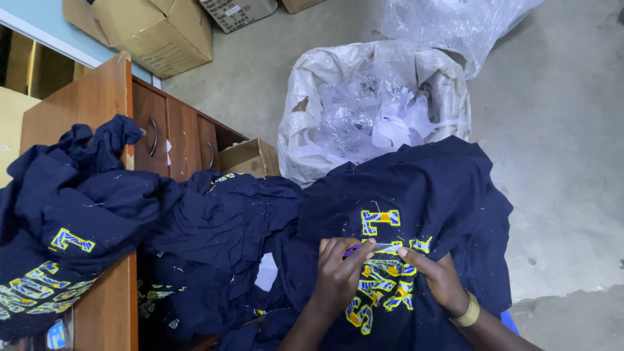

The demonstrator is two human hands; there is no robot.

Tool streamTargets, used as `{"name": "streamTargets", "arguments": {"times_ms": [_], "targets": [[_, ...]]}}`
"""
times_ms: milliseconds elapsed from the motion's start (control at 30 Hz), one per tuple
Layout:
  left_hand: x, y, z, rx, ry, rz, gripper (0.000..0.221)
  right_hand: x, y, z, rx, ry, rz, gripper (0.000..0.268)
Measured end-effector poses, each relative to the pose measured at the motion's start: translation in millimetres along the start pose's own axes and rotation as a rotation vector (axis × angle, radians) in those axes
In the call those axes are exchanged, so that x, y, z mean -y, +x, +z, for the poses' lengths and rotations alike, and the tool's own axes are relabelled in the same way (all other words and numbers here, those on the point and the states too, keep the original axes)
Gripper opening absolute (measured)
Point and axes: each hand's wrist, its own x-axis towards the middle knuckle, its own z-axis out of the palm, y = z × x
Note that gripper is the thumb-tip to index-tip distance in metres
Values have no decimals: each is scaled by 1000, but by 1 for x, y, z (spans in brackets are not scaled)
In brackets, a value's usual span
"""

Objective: Trimming and removing loose threads from navy blue t-shirts by hand as part of a quality control process.

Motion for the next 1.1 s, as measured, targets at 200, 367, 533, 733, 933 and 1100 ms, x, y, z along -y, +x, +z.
{"name": "streamTargets", "arguments": {"times_ms": [200, 367, 533, 733, 933, 1100], "targets": [[5, 3, -5, -68, -106, -84, 32, 12, 5, 2, -42, 265, 191, 38], [14, -3, -12, -39, -157, -100, 34, -55, -28, -3, 68, 142, 30, 47], [16, -5, -12, -20, -90, 18, 55, -84, -45, 9, 52, 339, 76, 35], [17, 7, -16, -65, -79, 82, 36, -42, -11, 7, -124, 1161, 1301, 44], [16, -4, -21, -75, -115, 29, 47, -39, -6, 1, -142, 1133, 1226, 32], [5, -22, -20, -82, 13, -72, 36, 9, 26, -4, -71, 1319, 1398, 68]]}}
